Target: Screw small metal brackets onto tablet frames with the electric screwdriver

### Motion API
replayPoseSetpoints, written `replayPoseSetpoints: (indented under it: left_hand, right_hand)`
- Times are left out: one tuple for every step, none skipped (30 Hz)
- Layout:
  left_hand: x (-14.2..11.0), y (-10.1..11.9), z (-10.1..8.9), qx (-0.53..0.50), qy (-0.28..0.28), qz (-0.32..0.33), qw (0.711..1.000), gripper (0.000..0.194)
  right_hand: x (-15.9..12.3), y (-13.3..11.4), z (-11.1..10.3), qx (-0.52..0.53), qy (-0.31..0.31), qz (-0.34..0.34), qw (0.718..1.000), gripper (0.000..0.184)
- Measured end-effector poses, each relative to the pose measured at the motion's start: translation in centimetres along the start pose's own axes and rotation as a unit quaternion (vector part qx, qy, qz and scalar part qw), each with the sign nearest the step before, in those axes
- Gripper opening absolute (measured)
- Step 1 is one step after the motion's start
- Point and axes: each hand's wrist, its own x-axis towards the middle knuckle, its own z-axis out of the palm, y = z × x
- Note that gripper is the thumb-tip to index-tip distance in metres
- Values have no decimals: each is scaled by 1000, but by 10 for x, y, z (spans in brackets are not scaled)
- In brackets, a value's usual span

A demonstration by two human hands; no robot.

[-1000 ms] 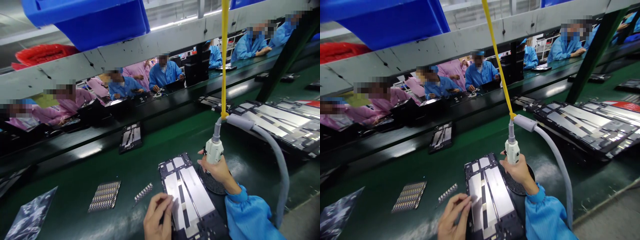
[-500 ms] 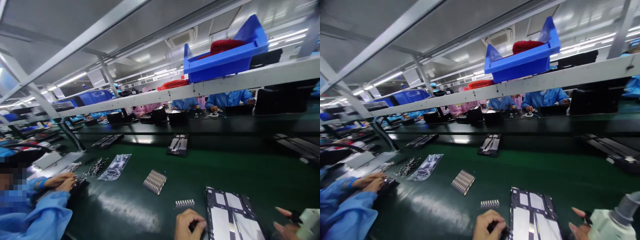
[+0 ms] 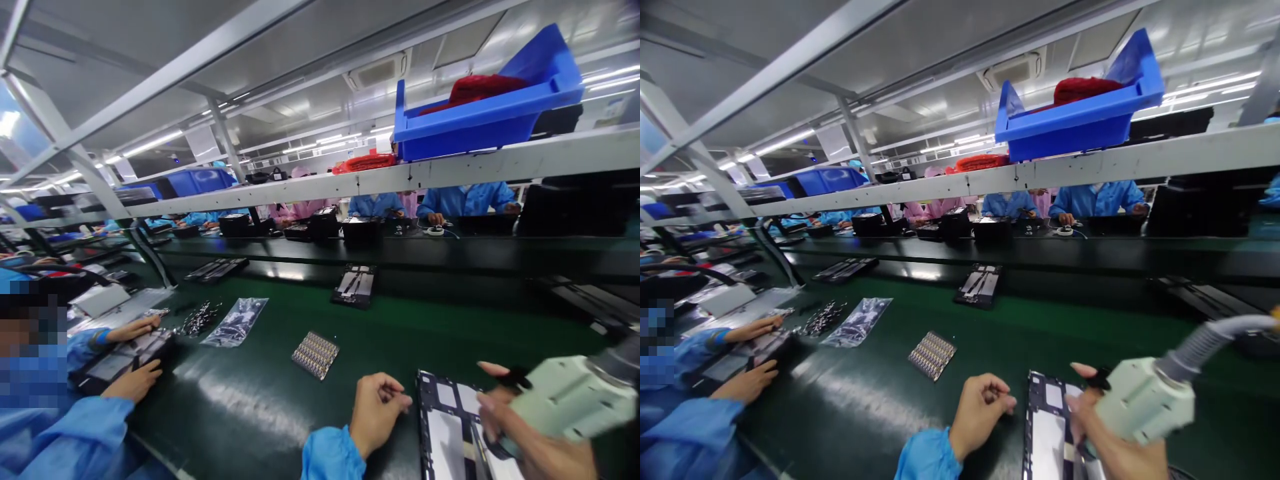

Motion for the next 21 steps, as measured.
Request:
replayPoseSetpoints:
  left_hand:
    - [4,3,4,-2,-6,-5,1000,7]
    - [6,4,7,-2,-11,-6,1000,5]
    - [8,4,10,-3,-16,-5,1000,5]
    - [9,2,12,-8,-19,-4,1000,5]
    - [10,0,13,-16,-22,-8,1000,6]
    - [9,-3,14,-27,-24,-16,999,6]
    - [9,-6,14,-37,-25,-29,999,7]
    - [8,-9,14,-45,-25,-43,998,9]
    - [6,-10,14,-50,-24,-57,997,10]
    - [5,-11,14,-52,-23,-67,996,11]
    - [5,-11,14,-51,-23,-74,996,11]
    - [4,-11,13,-48,-23,-77,996,11]
    - [4,-10,13,-44,-24,-79,996,11]
    - [3,-9,13,-42,-25,-79,996,11]
    - [4,-9,13,-41,-26,-80,996,11]
    - [4,-9,13,-42,-25,-79,996,10]
    - [4,-10,13,-45,-24,-78,996,9]
    - [5,-10,12,-49,-21,-79,995,9]
    - [5,-11,12,-52,-18,-81,995,9]
    - [5,-12,12,-52,-15,-82,995,9]
    - [5,-12,11,-50,-13,-84,995,9]
  right_hand:
    - [-3,-8,16,11,-20,1,1000,28]
    - [-5,-16,30,20,-25,18,999,27]
    - [-8,-21,43,32,-34,33,998,31]
    - [-11,-26,54,42,-32,47,997,38]
    - [-12,-29,61,49,-31,61,996,44]
    - [-14,-30,66,52,-31,69,996,48]
    - [-14,-29,69,49,-28,72,996,48]
    - [-15,-28,69,43,-24,73,996,47]
    - [-14,-25,68,35,-23,72,997,45]
    - [-14,-23,67,27,-23,68,997,43]
    - [-14,-20,64,19,-23,63,998,42]
    - [-13,-17,62,13,-23,61,998,42]
    - [-13,-14,59,9,-23,61,998,42]
    - [-12,-11,57,6,-23,62,998,42]
    - [-12,-9,54,1,-23,61,998,40]
    - [-11,-7,52,-5,-32,54,998,36]
    - [-10,-5,50,-16,-48,40,998,28]
    - [-9,-3,47,-30,-71,21,997,20]
    - [-8,-2,45,-44,-95,-1,994,19]
    - [-7,-1,44,-56,-114,-17,992,26]
    - [-6,0,42,-62,-121,-24,990,33]
